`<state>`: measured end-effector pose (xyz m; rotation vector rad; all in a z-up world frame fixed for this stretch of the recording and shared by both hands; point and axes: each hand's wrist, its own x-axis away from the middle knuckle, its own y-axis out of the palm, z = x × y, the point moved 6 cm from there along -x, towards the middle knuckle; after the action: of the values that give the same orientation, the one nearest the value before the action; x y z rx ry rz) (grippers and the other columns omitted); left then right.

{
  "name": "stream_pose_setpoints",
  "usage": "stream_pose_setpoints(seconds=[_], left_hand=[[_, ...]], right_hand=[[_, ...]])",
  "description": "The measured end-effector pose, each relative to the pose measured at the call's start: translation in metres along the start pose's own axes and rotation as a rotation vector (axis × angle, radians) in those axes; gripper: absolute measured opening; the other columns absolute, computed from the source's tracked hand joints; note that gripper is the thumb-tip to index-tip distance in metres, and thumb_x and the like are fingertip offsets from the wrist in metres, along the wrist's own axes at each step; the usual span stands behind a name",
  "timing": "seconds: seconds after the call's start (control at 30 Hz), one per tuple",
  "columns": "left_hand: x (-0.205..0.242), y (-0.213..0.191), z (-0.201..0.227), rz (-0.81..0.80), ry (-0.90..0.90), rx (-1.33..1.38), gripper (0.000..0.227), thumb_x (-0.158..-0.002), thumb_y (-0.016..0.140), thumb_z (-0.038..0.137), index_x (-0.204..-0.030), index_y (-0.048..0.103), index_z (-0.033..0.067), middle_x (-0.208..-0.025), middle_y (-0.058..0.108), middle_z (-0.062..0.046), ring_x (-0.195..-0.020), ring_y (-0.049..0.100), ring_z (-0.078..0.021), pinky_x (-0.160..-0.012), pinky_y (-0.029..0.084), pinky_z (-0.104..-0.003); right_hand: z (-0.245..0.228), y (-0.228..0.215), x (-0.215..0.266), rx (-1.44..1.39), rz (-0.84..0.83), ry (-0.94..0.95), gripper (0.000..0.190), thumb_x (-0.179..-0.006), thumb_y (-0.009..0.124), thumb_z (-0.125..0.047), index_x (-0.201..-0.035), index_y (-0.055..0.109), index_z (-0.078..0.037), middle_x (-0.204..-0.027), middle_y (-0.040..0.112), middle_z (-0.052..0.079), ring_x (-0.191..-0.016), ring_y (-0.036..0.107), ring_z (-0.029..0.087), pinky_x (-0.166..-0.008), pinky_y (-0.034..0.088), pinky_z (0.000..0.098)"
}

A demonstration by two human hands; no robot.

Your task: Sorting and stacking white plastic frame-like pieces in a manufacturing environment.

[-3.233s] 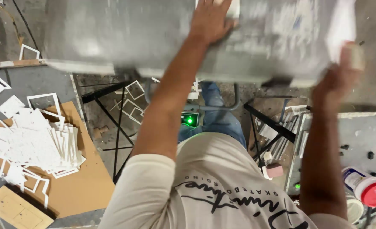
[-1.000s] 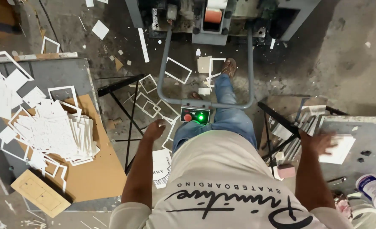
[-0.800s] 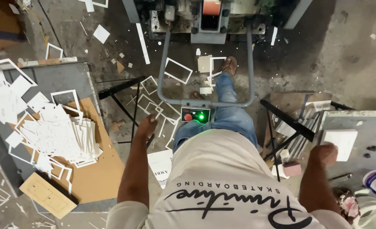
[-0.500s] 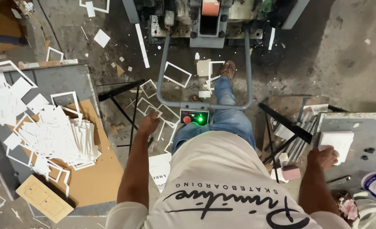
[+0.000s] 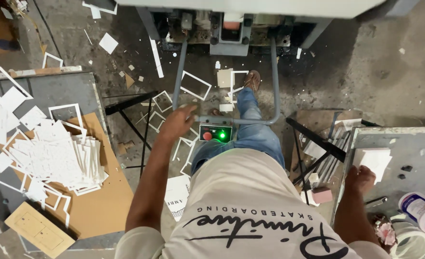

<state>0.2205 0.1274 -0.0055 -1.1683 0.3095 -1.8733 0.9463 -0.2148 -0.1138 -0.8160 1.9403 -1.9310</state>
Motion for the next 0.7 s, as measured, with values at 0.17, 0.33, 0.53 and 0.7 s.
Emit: stream_pose_setpoints(seconds=[0.17,0.33,0.53,0.7], left_hand=[[-0.001,-0.06,0.131,0.201,0.71,0.135,0.029,-0.107,0.064,0.021,-0.135,0.066,0.019,-0.128,0.075,-0.01,-0.109,0.072,-0.0309,-0.099,0.057,-0.044],[-0.085,-0.043,0.207,0.287,0.823,-0.168,0.046,-0.103,0.065,0.024,-0.146,0.056,0.0121,-0.145,0.06,-0.014,-0.136,0.051,-0.0338,-0.117,0.038,-0.049],[-0.154,0.027,0.202,0.189,0.524,-0.496,0.096,-0.094,0.054,0.065,-0.161,0.022,0.0055,-0.169,0.018,-0.018,-0.158,0.011,-0.0336,-0.129,0.008,-0.05],[-0.113,0.055,0.184,0.043,0.434,-0.582,0.11,-0.089,0.047,0.079,-0.161,0.016,0.0018,-0.169,0.012,-0.022,-0.157,0.005,-0.0355,-0.126,0.006,-0.051]], right_hand=[[0.082,-0.003,-0.049,0.115,0.286,-0.09,0.036,-0.113,0.048,-0.03,-0.105,0.069,-0.002,-0.101,0.069,0.016,-0.092,0.063,0.033,-0.079,0.049,0.0444],[0.003,-0.089,-0.059,-0.2,0.426,-0.091,0.063,-0.12,0.026,-0.046,-0.121,0.064,0.005,-0.103,0.058,0.021,-0.09,0.054,0.03,-0.075,0.042,0.0436],[-0.21,-0.142,-0.084,-0.736,0.381,-0.513,0.057,-0.12,0.042,-0.04,-0.135,0.057,0.012,-0.12,0.053,0.019,-0.099,0.055,0.025,-0.085,0.05,0.0422],[-0.342,-0.075,-0.079,-1.152,-0.02,-0.569,0.041,-0.113,0.044,-0.016,-0.144,0.064,0.001,-0.097,0.049,0.002,-0.077,0.039,0.013,-0.071,0.036,0.0283]])
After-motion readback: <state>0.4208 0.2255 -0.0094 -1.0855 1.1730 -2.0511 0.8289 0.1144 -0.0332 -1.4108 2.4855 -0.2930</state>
